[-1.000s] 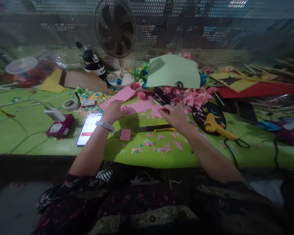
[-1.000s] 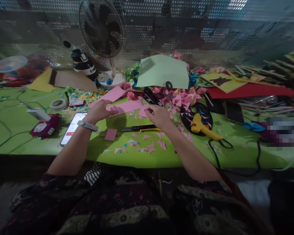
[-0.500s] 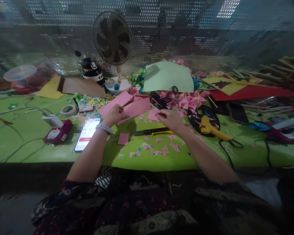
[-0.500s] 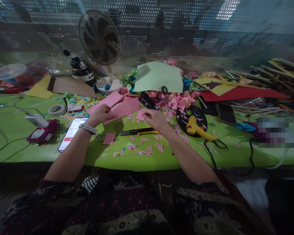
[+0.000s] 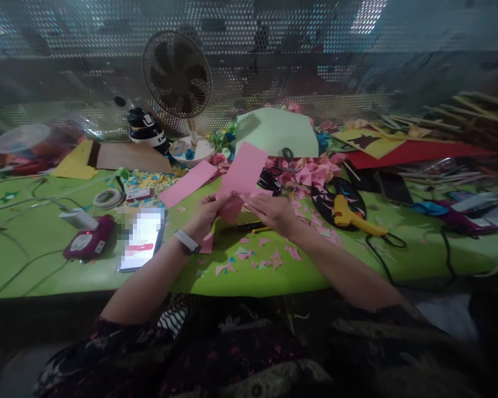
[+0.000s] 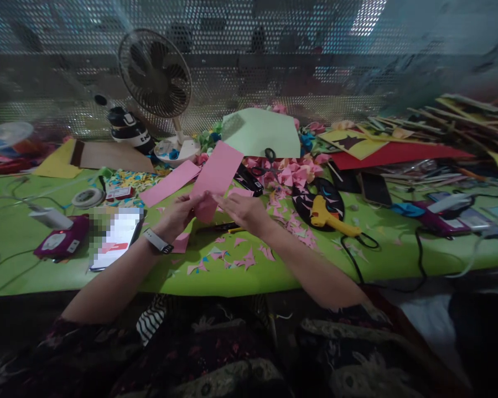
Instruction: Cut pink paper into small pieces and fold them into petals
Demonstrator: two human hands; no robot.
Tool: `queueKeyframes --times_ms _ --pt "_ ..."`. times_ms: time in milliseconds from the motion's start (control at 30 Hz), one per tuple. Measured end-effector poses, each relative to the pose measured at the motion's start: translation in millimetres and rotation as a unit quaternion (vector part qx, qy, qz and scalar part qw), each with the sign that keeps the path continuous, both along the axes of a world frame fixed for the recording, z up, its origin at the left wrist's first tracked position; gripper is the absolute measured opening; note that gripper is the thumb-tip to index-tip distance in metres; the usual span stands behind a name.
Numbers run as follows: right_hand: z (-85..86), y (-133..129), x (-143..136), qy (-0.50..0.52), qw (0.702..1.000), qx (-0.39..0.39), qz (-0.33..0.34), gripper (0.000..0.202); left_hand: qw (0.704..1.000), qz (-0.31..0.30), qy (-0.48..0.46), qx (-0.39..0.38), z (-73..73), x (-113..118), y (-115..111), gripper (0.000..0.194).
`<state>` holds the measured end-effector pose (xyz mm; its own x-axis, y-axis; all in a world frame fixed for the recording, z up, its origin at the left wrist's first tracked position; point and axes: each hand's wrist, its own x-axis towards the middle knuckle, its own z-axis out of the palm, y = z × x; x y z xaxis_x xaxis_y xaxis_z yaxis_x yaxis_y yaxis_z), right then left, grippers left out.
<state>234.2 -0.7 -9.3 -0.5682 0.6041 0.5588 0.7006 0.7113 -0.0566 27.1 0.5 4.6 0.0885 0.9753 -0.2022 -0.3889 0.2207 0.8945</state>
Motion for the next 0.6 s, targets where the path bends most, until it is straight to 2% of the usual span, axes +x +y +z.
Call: queueKeyframes --times_ms 100,300,433,533,600 --pt "0.0 1.2 1.1 -0.018 0.999 0.024 0.024 0.033 1.000 -0.015 -0.001 0.009 2.1 -0.1 -1.9 0.026" --pt "0.3 -1.8 1.4 -0.032 0.996 0.065 0.054 0.031 0.998 -0.029 -0.056 -0.020 4.8 1.7 -9.2 0.010" --pt "5.1 -10.3 0.8 0.025 0.983 0.089 0.157 0.031 0.992 -0.075 -0.075 -0.063 5.1 -3.4 -5.7 0.017" --pt "8.4 -16.2 -1.8 0.045 0.971 0.098 0.214 0.026 0.993 -0.033 -0.109 -0.042 4.9 -7.4 1.8 0.005" --pt "8.3 -17.8 -4.4 0.076 0.973 0.080 0.204 0.021 0.991 -0.011 -0.133 -0.012 4.1 -7.7 4.4 0.008"
